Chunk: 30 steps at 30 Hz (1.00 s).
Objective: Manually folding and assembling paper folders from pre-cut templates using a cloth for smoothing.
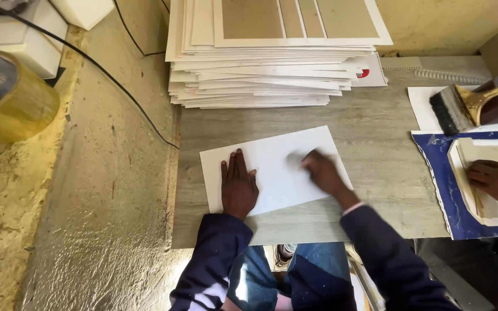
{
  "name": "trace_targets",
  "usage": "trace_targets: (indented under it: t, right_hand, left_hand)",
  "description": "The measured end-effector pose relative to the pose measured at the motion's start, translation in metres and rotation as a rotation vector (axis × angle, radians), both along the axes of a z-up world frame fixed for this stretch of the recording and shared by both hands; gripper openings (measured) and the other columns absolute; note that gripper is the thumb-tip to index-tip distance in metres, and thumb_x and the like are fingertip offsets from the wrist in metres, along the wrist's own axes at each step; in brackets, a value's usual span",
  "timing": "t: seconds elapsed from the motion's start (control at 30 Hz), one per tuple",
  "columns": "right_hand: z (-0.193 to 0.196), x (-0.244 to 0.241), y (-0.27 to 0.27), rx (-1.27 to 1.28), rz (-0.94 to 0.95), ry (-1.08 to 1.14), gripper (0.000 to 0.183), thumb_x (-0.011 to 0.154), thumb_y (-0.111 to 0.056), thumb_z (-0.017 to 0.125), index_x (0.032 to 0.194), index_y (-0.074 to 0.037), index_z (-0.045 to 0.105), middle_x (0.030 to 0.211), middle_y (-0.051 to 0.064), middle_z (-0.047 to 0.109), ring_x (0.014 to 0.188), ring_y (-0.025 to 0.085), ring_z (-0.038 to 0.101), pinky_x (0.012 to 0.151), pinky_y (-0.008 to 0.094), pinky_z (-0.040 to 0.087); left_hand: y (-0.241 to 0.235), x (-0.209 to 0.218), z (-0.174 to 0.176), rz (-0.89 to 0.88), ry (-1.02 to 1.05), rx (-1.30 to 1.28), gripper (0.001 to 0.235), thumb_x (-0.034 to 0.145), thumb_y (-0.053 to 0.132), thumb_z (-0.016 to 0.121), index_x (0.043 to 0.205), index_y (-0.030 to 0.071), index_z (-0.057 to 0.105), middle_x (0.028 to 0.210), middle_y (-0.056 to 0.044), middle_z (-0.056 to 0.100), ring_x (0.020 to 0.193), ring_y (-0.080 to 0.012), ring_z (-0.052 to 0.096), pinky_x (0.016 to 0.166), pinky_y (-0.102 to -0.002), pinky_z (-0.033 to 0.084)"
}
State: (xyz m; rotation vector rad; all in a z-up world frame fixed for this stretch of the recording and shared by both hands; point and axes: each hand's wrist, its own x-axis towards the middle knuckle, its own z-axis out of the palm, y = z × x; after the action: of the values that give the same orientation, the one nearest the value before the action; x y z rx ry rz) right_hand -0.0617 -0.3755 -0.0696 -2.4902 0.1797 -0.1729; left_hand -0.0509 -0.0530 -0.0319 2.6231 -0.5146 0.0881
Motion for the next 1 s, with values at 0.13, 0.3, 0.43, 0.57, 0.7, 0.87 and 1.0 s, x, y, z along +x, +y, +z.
trace_targets:
  t: [0.13, 0.3, 0.43, 0.57, 0.7, 0.87, 1.0]
  right_hand:
    - [-0.006, 0.022, -0.010, 0.059, 0.139, -0.019, 0.008, 0.095, -0.004, 0.072, 0.101, -0.010, 0.073, 0.101, 0.017, 0.070, 0.100, 0.043, 0.073, 0.091, 0.055, 0.057]
    - [-0.042, 0.089, 0.004, -0.311, -0.325, -0.040, 0.012, 0.100, -0.010, 0.071, 0.106, 0.000, 0.069, 0.103, 0.019, 0.063, 0.099, 0.046, 0.074, 0.087, 0.059, 0.059]
    - [-0.008, 0.075, 0.099, -0.131, 0.177, -0.152, 0.011, 0.097, -0.009, 0.071, 0.107, -0.007, 0.077, 0.107, 0.016, 0.071, 0.110, 0.042, 0.073, 0.098, 0.051, 0.057]
    - [-0.033, 0.092, 0.031, -0.242, 0.056, -0.119, 0.014, 0.105, -0.011, 0.065, 0.112, -0.007, 0.076, 0.112, 0.017, 0.072, 0.114, 0.041, 0.073, 0.099, 0.050, 0.057]
    - [-0.010, 0.036, -0.025, -0.236, -0.341, 0.037, 0.013, 0.104, -0.031, 0.076, 0.112, -0.021, 0.072, 0.105, 0.002, 0.066, 0.106, 0.033, 0.075, 0.090, 0.050, 0.061]
    - [0.008, -0.022, 0.000, -0.058, -0.144, 0.097, 0.007, 0.101, -0.019, 0.070, 0.106, -0.017, 0.074, 0.107, 0.015, 0.073, 0.110, 0.047, 0.072, 0.093, 0.059, 0.058]
    - [0.000, -0.005, -0.020, -0.128, -0.360, 0.038, 0.008, 0.105, -0.025, 0.069, 0.099, -0.021, 0.071, 0.095, 0.004, 0.069, 0.095, 0.033, 0.076, 0.084, 0.050, 0.061]
  left_hand:
    - [0.001, -0.003, -0.002, -0.006, 0.012, 0.002, 0.066, 0.117, 0.034, 0.035, 0.169, -0.005, 0.022, 0.174, -0.025, 0.033, 0.164, -0.0345, 0.027, 0.136, -0.053, 0.007]
    - [0.001, -0.005, -0.005, -0.023, 0.022, 0.012, 0.067, 0.117, 0.031, 0.037, 0.170, -0.005, 0.018, 0.176, -0.024, 0.031, 0.165, -0.0334, 0.027, 0.136, -0.054, 0.007]
    - [-0.001, -0.001, -0.004, -0.010, -0.029, -0.003, 0.063, 0.117, 0.032, 0.036, 0.168, -0.005, 0.024, 0.172, -0.023, 0.038, 0.162, -0.0330, 0.033, 0.136, -0.052, 0.012]
    - [0.003, -0.003, -0.006, 0.014, -0.035, -0.055, 0.067, 0.117, 0.038, 0.037, 0.167, -0.005, 0.026, 0.170, -0.025, 0.041, 0.161, -0.0345, 0.035, 0.136, -0.051, 0.014]
    - [0.002, 0.001, -0.011, 0.026, -0.047, -0.064, 0.066, 0.117, 0.038, 0.036, 0.167, -0.005, 0.026, 0.170, -0.025, 0.041, 0.161, -0.0351, 0.035, 0.136, -0.050, 0.015]
    - [0.001, -0.002, -0.003, 0.035, -0.033, -0.025, 0.068, 0.117, 0.038, 0.038, 0.167, -0.006, 0.025, 0.170, -0.026, 0.040, 0.161, -0.0362, 0.035, 0.136, -0.050, 0.016]
    - [0.001, -0.005, -0.005, 0.037, -0.069, -0.014, 0.068, 0.116, 0.037, 0.041, 0.167, -0.006, 0.027, 0.170, -0.027, 0.040, 0.161, -0.0367, 0.036, 0.135, -0.050, 0.018]
